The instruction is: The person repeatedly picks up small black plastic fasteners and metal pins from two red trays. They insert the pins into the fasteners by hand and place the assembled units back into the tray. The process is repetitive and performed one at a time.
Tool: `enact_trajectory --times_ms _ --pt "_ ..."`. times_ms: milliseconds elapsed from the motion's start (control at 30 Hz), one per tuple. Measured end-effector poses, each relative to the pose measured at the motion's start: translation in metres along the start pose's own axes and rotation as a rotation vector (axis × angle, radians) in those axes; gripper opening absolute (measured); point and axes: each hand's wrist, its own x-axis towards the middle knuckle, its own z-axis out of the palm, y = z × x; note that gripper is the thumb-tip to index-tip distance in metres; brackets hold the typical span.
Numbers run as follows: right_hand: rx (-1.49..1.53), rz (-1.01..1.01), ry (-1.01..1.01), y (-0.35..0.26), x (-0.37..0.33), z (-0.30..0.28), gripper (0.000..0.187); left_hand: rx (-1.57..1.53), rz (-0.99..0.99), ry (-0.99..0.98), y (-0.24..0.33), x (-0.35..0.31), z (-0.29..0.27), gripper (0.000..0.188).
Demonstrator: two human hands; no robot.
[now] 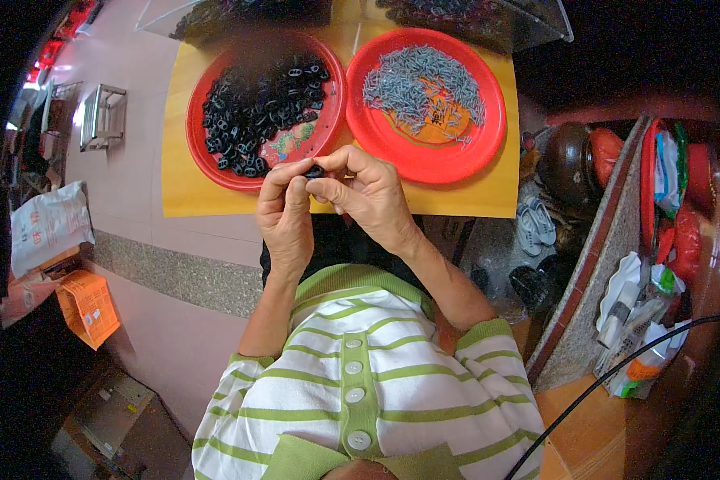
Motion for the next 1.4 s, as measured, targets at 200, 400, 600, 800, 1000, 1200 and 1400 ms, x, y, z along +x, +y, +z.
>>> enact_trajectory --times_ms 200,400,600,800,1000,1200,1400 --pt "-0.074 -0.007 -0.001 -0.002 0.009 -0.002 0.015 0.066 0.045 -0.019 -0.002 0.01 -0.002 0.017" --pt "-0.351 -0.162 0.151 -0.037 0.045 -0.025 0.018 0.169 -0.004 0.023 0.009 0.04 0.006 0.021" --pt "-1.009 -0.701 0.674 -0.134 0.112 -0.105 0.027 0.964 0.252 -0.092 0.009 0.073 -0.014 0.013" --pt "-1.36 -0.683 0.663 -0.154 0.119 -0.13 0.026 1.079 0.208 -0.136 -0.003 0.085 -0.012 0.011" --pt "-1.125 -0.196 0.193 -0.08 0.055 -0.114 0.019 1.158 0.221 -0.109 -0.011 0.081 -0.013 0.014" --pt "-1.23 -0.058 0.291 -0.038 0.024 -0.109 0.036 1.117 0.192 -0.145 -0.01 0.08 -0.011 0.015" --pt "-1.22 -0.222 0.227 -0.012 0.041 -0.092 0.02 1.111 0.216 -0.16 -0.011 0.08 -0.012 0.015"
